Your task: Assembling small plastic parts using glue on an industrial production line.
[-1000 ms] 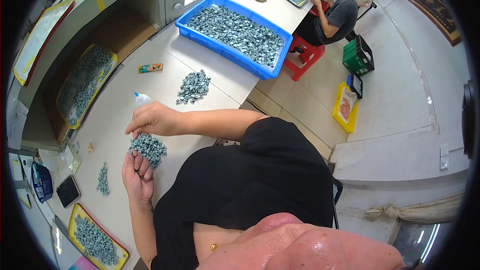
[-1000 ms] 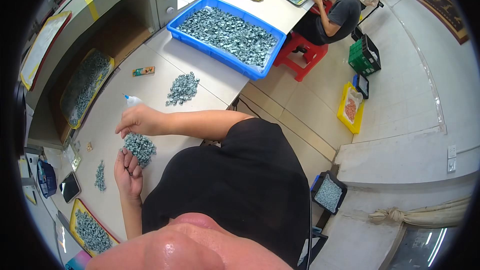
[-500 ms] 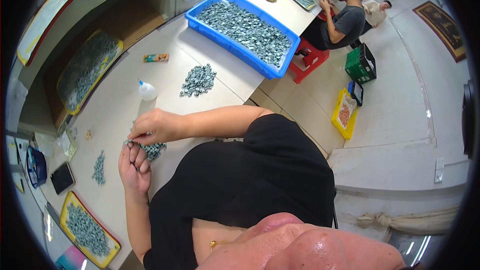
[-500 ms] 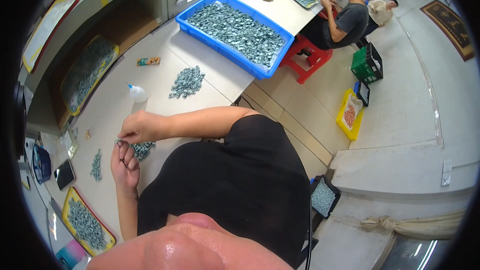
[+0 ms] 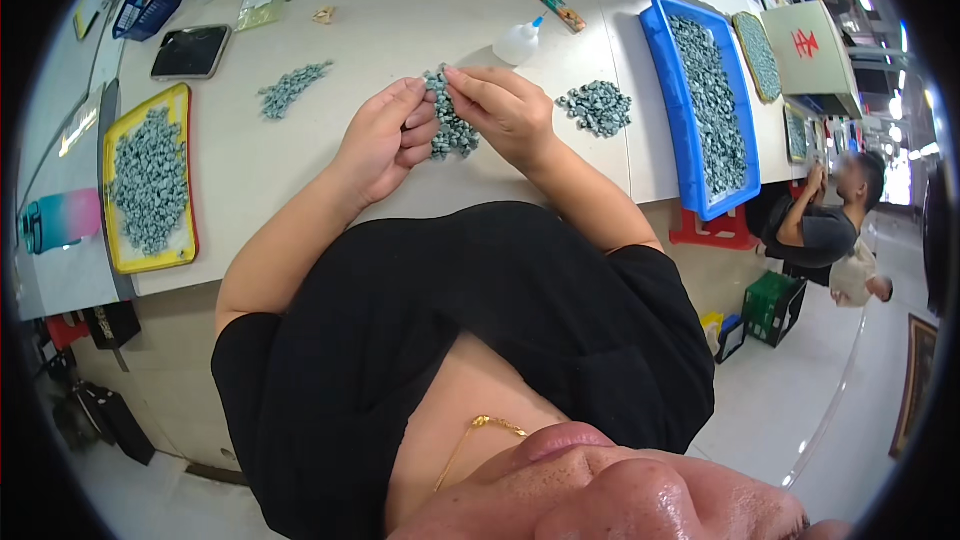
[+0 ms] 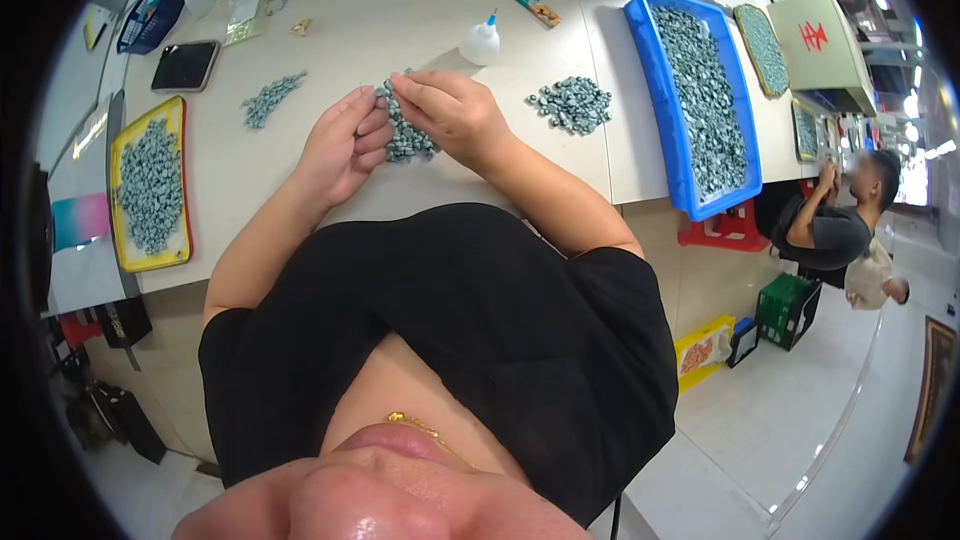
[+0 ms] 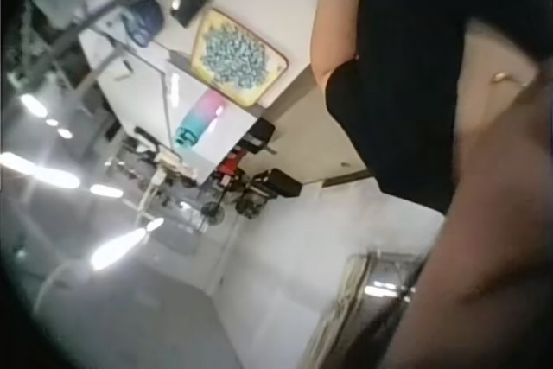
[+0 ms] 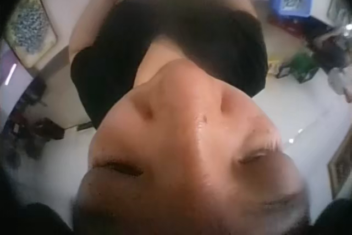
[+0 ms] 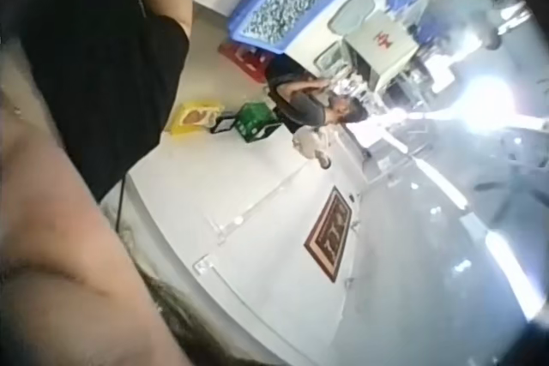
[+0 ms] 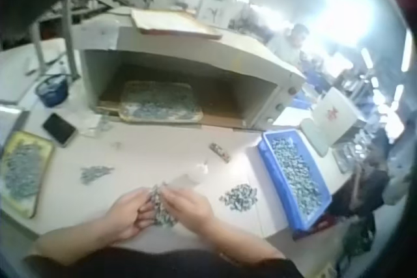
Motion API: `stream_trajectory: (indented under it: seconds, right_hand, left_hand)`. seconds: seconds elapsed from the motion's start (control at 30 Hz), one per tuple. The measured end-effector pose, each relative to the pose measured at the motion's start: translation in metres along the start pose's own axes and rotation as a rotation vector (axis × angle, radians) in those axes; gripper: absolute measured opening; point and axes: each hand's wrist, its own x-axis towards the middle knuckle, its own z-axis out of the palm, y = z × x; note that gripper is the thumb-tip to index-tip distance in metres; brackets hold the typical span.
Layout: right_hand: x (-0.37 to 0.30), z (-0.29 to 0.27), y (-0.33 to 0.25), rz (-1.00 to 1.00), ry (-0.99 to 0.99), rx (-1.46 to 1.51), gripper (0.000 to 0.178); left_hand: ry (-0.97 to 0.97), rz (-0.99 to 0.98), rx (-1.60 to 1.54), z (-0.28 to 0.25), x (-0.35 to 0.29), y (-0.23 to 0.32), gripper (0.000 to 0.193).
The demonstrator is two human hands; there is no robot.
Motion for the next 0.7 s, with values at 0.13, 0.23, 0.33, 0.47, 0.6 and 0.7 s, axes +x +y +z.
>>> stream_trajectory:
  seconds: [0.13, 0.23, 0.33, 0.47, 0.6, 0.7]
  right_hand:
    - [0.0014, 0.0017, -0.0011, -0.08, -0.017, -0.065, 0.028]
    - [0.0002, 0.0023, -0.0007, -0.133, -0.037, -0.099, 0.028]
    - [0.0014, 0.0022, -0.0004, -0.174, -0.063, -0.105, 0.031]
    - [0.0013, 0.0, -0.0008, -0.204, -0.132, -0.15, 0.035]
    - [0.0001, -0.0006, 0.0021, -0.272, -0.157, -0.207, 0.036]
    - [-0.001, 0.0013, 0.005, -0.269, -0.174, -0.194, 0.035]
  left_hand:
    - [-0.01, 0.001, 0.029, -0.0002, -0.0022, 0.0009, 0.016]
    - [-0.024, 0.008, 0.052, -0.0011, -0.0022, 0.0007, 0.016]
    - [-0.019, 0.033, 0.065, -0.0023, -0.0011, -0.0003, 0.016]
    - [-0.013, 0.063, 0.068, -0.0029, -0.0017, -0.0019, 0.018]
    - [0.017, 0.068, 0.083, -0.0014, -0.0019, -0.0016, 0.018]
    - [0.012, 0.069, 0.114, -0.0008, -0.0032, -0.002, 0.016]
